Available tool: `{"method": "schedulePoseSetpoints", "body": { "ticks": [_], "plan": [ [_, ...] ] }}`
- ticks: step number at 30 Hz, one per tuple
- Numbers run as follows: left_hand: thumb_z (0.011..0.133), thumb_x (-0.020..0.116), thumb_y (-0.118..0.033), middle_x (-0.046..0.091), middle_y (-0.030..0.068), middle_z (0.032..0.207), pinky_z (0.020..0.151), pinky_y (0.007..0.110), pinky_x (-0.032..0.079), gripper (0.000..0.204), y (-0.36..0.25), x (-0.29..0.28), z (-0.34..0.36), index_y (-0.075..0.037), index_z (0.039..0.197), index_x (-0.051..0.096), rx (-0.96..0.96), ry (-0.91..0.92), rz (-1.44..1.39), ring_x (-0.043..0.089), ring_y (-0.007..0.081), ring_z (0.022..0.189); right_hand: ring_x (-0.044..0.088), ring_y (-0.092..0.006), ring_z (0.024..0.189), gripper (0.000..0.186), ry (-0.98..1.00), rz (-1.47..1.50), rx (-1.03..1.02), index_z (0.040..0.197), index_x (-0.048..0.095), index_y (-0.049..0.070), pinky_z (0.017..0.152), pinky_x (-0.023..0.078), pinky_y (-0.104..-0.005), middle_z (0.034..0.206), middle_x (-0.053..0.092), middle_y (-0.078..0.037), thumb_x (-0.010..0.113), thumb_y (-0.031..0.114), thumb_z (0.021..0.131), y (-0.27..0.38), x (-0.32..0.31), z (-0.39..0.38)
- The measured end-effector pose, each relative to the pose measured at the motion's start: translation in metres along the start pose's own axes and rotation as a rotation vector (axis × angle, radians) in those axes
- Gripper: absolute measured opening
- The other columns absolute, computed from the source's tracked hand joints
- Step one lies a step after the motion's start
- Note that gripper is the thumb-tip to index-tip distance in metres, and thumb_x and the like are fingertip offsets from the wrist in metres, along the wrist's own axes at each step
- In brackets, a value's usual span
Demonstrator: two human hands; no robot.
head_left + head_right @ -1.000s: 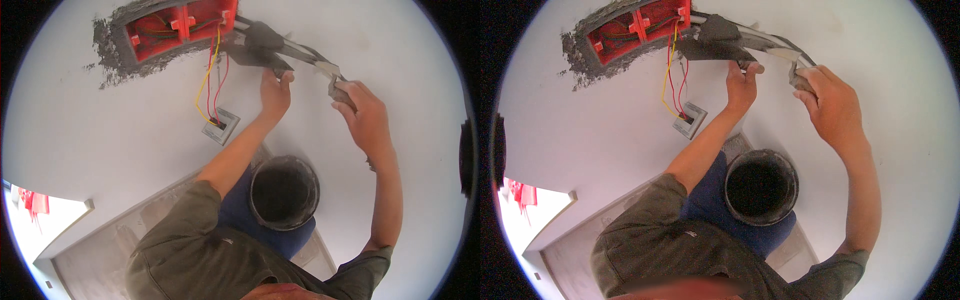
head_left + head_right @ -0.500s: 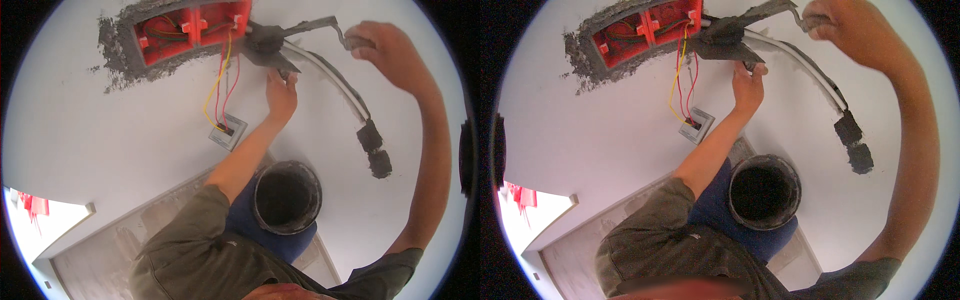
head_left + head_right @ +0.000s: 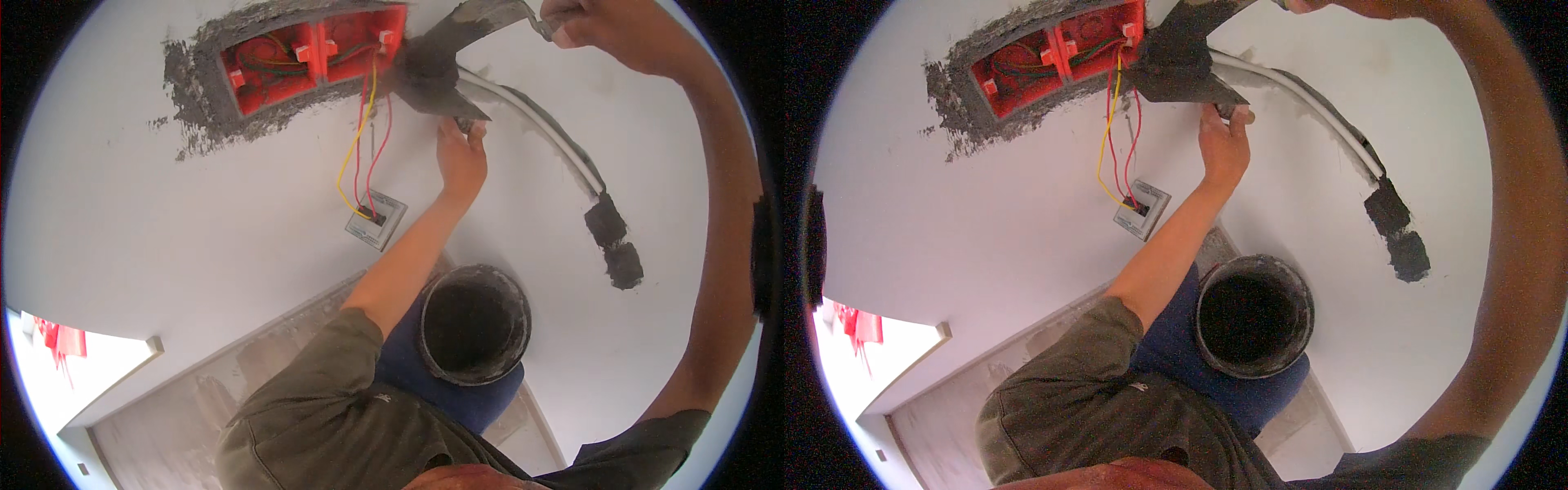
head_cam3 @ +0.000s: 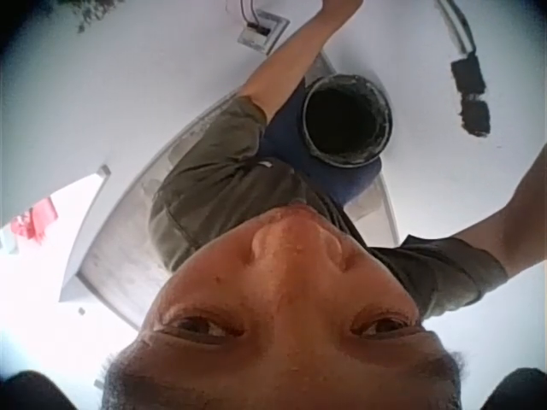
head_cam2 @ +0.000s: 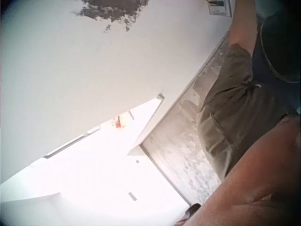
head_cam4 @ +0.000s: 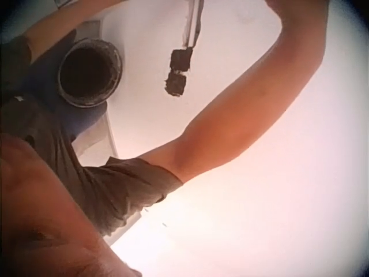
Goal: Apply plaster or filler to wall channels and holes using trowels to smooth the surface.
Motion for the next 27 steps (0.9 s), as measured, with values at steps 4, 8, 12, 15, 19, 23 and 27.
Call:
{"method": "schedulePoseSetpoints", "body": {
  "ticks": [4, 8, 12, 15, 19, 23, 27],
  "plan": [
    [0.098, 0.067, -0.019, 0.064, 0.0255, 0.110, 0.093, 0.049, 0.047, 0.042, 0.004, 0.002, 0.001, 0.006, 0.126, 0.048, -0.048, 0.005, -0.088, 0.060, 0.0444, 0.106, 0.073, -0.0256, 0.082, 0.018, -0.142, 0.011, -0.127, 0.099, 0.078, 0.000, 0.077, 0.055, -0.0381, 0.089, 0.078, -0.014, 0.073, 0.015, 0.090, -0.010, 0.011, -0.027],
    [0.097, 0.066, -0.017, 0.061, 0.0274, 0.112, 0.093, 0.051, 0.046, 0.044, 0.006, 0.003, 0.001, 0.007, 0.128, 0.046, -0.005, -0.013, -0.021, 0.059, 0.0464, 0.107, 0.070, -0.0307, 0.086, 0.022, -0.191, 0.109, -0.136, 0.105, 0.074, -0.001, 0.081, 0.053, -0.0418, 0.095, 0.074, -0.018, 0.069, 0.014, 0.091, -0.020, 0.037, -0.022],
    [0.095, 0.067, -0.011, 0.057, 0.0270, 0.116, 0.091, 0.052, 0.045, 0.046, 0.006, 0.003, 0.000, 0.004, 0.132, 0.044, 0.019, -0.011, -0.008, 0.056, 0.0472, 0.108, 0.068, -0.0349, 0.086, 0.027, -0.308, 0.085, -0.167, 0.111, 0.073, -0.003, 0.083, 0.052, -0.0424, 0.099, 0.073, -0.021, 0.067, 0.014, 0.091, -0.040, 0.068, -0.037],
    [0.095, 0.068, -0.011, 0.058, 0.0265, 0.115, 0.090, 0.051, 0.045, 0.045, 0.005, 0.001, 0.000, 0.005, 0.131, 0.045, 0.021, 0.008, -0.035, 0.057, 0.0458, 0.107, 0.067, -0.0365, 0.088, 0.027, -0.422, 0.069, -0.210, 0.113, 0.073, -0.002, 0.085, 0.051, -0.0441, 0.100, 0.072, -0.021, 0.064, 0.016, 0.095, -0.047, 0.080, -0.043],
    [0.094, 0.069, -0.009, 0.058, 0.0253, 0.113, 0.089, 0.050, 0.044, 0.044, 0.005, 0.002, 0.001, 0.005, 0.128, 0.046, -0.013, 0.017, -0.058, 0.057, 0.0438, 0.105, 0.066, -0.0354, 0.091, 0.028, -0.414, 0.040, -0.192, 0.117, 0.071, -0.001, 0.088, 0.050, -0.0439, 0.101, 0.071, -0.018, 0.062, 0.018, 0.097, -0.053, 0.082, -0.047],
    [0.096, 0.067, -0.013, 0.059, 0.0249, 0.111, 0.089, 0.049, 0.046, 0.040, 0.007, 0.003, 0.001, 0.005, 0.126, 0.047, -0.004, 0.001, -0.058, 0.059, 0.0424, 0.102, 0.063, -0.0326, 0.096, 0.028, -0.402, 0.043, -0.240, 0.119, 0.069, 0.000, 0.090, 0.049, -0.0427, 0.104, 0.070, -0.014, 0.064, 0.017, 0.097, -0.060, 0.084, -0.051],
    [0.098, 0.066, -0.018, 0.063, 0.0236, 0.108, 0.087, 0.046, 0.049, 0.039, 0.009, 0.003, 0.002, 0.005, 0.123, 0.048, 0.027, -0.006, 0.004, 0.062, 0.0399, 0.097, 0.067, -0.0363, 0.092, 0.024, -0.468, 0.079, -0.289, 0.108, 0.073, 0.003, 0.086, 0.052, -0.0470, 0.095, 0.072, -0.014, 0.069, 0.019, 0.090, -0.065, 0.100, -0.049]
  ]
}}
Point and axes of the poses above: each hand's wrist, its own z-axis towards the middle knuckle, its own x-axis out of the palm, y = z × x, the point moved 3 cm from there along z, towards the middle knuckle
